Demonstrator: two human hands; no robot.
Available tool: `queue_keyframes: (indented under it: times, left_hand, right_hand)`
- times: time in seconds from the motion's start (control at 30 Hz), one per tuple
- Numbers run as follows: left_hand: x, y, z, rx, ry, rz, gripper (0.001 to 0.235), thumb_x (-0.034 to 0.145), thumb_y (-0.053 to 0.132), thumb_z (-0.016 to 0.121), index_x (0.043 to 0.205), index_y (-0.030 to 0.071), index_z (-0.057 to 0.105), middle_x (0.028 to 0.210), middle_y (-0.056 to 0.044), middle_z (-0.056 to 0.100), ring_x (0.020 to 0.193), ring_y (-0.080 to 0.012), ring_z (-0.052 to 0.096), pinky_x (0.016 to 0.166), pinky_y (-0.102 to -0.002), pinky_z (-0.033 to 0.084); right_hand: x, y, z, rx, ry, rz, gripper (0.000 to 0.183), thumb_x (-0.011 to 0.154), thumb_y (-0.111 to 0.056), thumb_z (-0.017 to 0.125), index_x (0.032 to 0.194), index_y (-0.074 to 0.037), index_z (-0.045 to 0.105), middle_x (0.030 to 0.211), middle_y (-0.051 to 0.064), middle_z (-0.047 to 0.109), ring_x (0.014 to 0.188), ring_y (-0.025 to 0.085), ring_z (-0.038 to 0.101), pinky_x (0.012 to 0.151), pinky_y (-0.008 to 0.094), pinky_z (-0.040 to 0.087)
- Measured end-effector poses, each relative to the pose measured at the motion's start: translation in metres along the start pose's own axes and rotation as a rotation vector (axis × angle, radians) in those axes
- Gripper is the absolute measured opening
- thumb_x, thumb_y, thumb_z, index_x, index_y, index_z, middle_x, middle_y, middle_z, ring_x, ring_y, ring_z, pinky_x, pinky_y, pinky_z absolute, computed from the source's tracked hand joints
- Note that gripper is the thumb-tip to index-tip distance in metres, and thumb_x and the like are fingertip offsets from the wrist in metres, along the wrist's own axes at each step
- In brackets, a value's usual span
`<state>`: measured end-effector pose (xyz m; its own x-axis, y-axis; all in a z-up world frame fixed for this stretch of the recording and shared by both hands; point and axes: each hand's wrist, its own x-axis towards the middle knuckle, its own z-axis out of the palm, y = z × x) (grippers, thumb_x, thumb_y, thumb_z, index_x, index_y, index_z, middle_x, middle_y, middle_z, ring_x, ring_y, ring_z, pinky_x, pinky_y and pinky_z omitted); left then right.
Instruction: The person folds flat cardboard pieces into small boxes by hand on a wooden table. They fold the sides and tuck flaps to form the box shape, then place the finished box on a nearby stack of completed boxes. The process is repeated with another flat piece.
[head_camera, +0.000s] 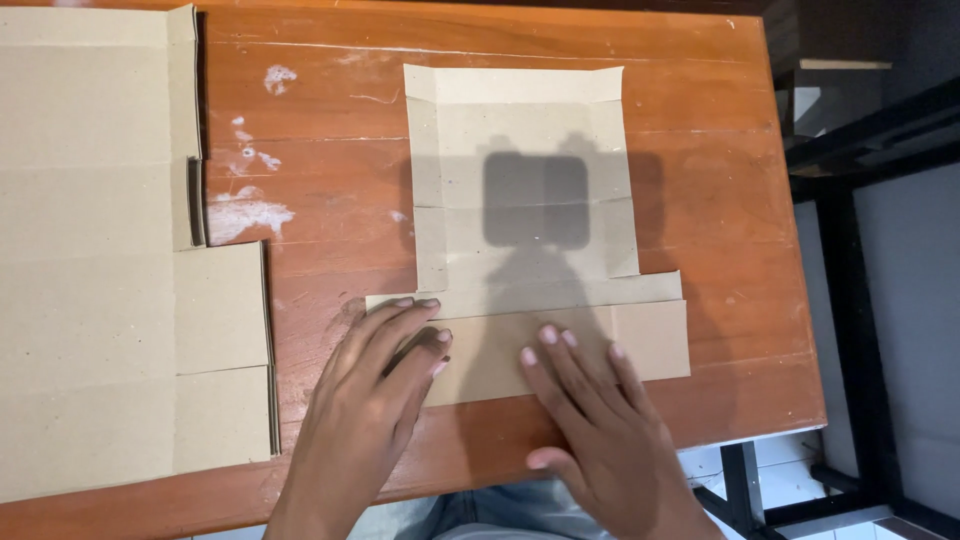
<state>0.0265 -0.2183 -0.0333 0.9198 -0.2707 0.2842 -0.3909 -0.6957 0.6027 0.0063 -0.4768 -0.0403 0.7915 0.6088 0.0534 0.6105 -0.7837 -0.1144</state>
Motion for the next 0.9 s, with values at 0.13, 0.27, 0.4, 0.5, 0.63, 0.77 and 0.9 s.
queue_keyframes:
  times: [0.13, 0.27, 0.4, 0.5, 0.63, 0.77, 0.9]
  left_hand:
    - [0.0, 0.006, 0.0, 0.205, 0.022, 0.022, 0.012, 0.1, 0.009, 0.058, 0.109, 0.012, 0.065, 0.134, -0.005, 0.064, 0.135, -0.0284, 0.055, 0.116, -0.051, 0.033]
    - [-0.015, 0.022, 0.036, 0.48, -0.158, 0.002, 0.063, 0.104, 0.039, 0.04, 0.162, 0.017, 0.029, 0.17, -0.013, 0.024, 0.159, -0.0291, 0.016, 0.129, -0.057, 0.007]
    - [-0.025, 0.06, 0.082, 0.485, -0.171, 0.225, 0.107, 0.088, 0.085, 0.04, 0.16, 0.005, 0.03, 0.169, -0.013, 0.027, 0.158, -0.0268, 0.023, 0.13, -0.051, 0.016]
    - [-0.021, 0.07, 0.086, 0.379, -0.144, 0.263, 0.102, 0.091, 0.08, 0.038, 0.158, 0.002, 0.041, 0.166, -0.01, 0.041, 0.156, -0.0228, 0.032, 0.13, -0.048, 0.019]
    - [-0.021, 0.045, 0.072, 0.485, -0.175, 0.145, 0.092, 0.095, 0.078, 0.031, 0.164, 0.018, 0.023, 0.174, -0.005, 0.016, 0.16, -0.0221, 0.015, 0.131, -0.048, 0.006]
    - [-0.028, 0.02, 0.033, 0.561, -0.146, 0.081, 0.086, 0.098, 0.072, 0.039, 0.165, 0.021, 0.022, 0.171, -0.008, 0.025, 0.158, -0.0256, 0.023, 0.129, -0.047, 0.016]
    - [-0.033, 0.019, 0.03, 0.656, -0.116, 0.051, 0.074, 0.106, 0.055, 0.032, 0.163, 0.008, 0.027, 0.17, -0.011, 0.028, 0.157, -0.0255, 0.026, 0.128, -0.044, 0.021]
  right_hand:
    - [-0.017, 0.026, -0.008, 0.042, -0.067, 0.149, 0.077, 0.103, -0.058, 0.027, 0.164, -0.011, 0.023, 0.174, 0.008, 0.022, 0.159, 0.026, 0.022, 0.127, 0.048, 0.013]
    - [-0.021, 0.028, -0.004, 0.035, -0.044, 0.157, 0.081, 0.102, -0.06, 0.027, 0.164, -0.007, 0.022, 0.173, 0.008, 0.023, 0.16, 0.027, 0.02, 0.128, 0.049, 0.013]
    - [-0.021, 0.029, -0.002, -0.017, -0.018, 0.128, 0.081, 0.103, -0.06, 0.025, 0.164, -0.006, 0.022, 0.173, 0.01, 0.022, 0.16, 0.026, 0.02, 0.129, 0.049, 0.014]
    - [-0.024, 0.032, 0.001, -0.011, -0.016, 0.118, 0.079, 0.104, -0.059, 0.023, 0.164, -0.007, 0.022, 0.173, 0.009, 0.021, 0.16, 0.025, 0.019, 0.129, 0.048, 0.013]
    - [-0.026, 0.035, 0.004, -0.021, -0.024, 0.116, 0.081, 0.102, -0.059, 0.027, 0.164, -0.008, 0.022, 0.174, 0.009, 0.021, 0.16, 0.024, 0.019, 0.128, 0.048, 0.013]
    - [-0.018, 0.028, -0.006, 0.068, 0.015, 0.126, 0.076, 0.103, -0.056, 0.031, 0.163, -0.009, 0.027, 0.172, 0.008, 0.027, 0.159, 0.025, 0.025, 0.128, 0.05, 0.016]
    - [0.008, -0.009, -0.007, 0.087, 0.072, 0.127, 0.084, 0.102, -0.061, 0.013, 0.162, -0.003, 0.025, 0.172, 0.015, 0.024, 0.161, 0.031, 0.018, 0.129, 0.052, 0.011]
